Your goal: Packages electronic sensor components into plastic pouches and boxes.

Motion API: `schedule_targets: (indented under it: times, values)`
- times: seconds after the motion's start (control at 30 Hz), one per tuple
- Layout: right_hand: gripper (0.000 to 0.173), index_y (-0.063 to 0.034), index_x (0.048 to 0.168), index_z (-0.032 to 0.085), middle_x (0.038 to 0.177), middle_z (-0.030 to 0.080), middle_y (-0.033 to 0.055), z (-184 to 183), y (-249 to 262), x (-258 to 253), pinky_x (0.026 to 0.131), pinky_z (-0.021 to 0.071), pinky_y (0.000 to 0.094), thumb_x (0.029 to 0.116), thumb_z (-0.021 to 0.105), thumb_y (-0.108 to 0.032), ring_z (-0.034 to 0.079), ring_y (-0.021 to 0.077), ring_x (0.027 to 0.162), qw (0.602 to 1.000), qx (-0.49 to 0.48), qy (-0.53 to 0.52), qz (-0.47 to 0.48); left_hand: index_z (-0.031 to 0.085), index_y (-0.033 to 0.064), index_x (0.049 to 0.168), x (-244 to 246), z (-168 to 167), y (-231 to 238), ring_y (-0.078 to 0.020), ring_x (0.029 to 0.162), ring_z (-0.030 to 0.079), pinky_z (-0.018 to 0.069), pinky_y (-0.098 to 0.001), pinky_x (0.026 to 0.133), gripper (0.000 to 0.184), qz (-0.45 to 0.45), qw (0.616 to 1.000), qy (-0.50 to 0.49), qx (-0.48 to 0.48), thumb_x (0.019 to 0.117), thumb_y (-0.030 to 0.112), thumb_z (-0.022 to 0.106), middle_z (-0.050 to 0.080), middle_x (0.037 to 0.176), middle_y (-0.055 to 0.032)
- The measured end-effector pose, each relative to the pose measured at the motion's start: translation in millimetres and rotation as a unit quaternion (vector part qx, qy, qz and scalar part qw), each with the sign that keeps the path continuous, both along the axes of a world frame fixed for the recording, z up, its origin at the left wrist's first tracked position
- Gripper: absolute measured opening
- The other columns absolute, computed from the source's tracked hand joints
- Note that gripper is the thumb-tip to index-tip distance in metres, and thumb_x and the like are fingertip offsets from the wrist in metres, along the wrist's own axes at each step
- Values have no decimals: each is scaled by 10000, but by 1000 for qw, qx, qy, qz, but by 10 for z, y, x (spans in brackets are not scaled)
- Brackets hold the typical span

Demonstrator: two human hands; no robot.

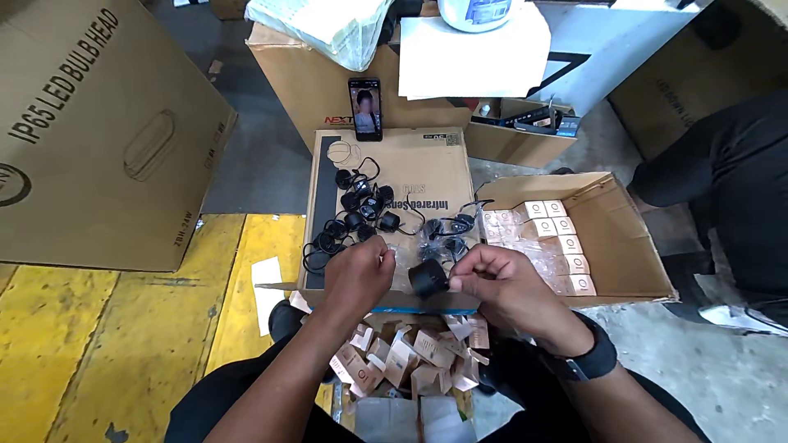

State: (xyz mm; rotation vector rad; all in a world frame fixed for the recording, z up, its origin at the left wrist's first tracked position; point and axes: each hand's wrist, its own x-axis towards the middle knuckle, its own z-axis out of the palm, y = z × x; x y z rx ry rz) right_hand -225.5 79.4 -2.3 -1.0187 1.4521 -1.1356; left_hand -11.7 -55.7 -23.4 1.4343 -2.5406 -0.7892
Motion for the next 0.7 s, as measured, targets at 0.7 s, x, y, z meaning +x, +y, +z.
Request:
schedule_targets:
  times: [0.7]
  values:
    - [67,69,1008,644,1019,744,208,-294,-75,380,587,575,271,945,651,47,697,177,679,969,52,-173,-166,705,145,933,-34,16,232,-152,634,604,510,-415,608,286,-82,992,52,75,1011,360,533,617,687,10]
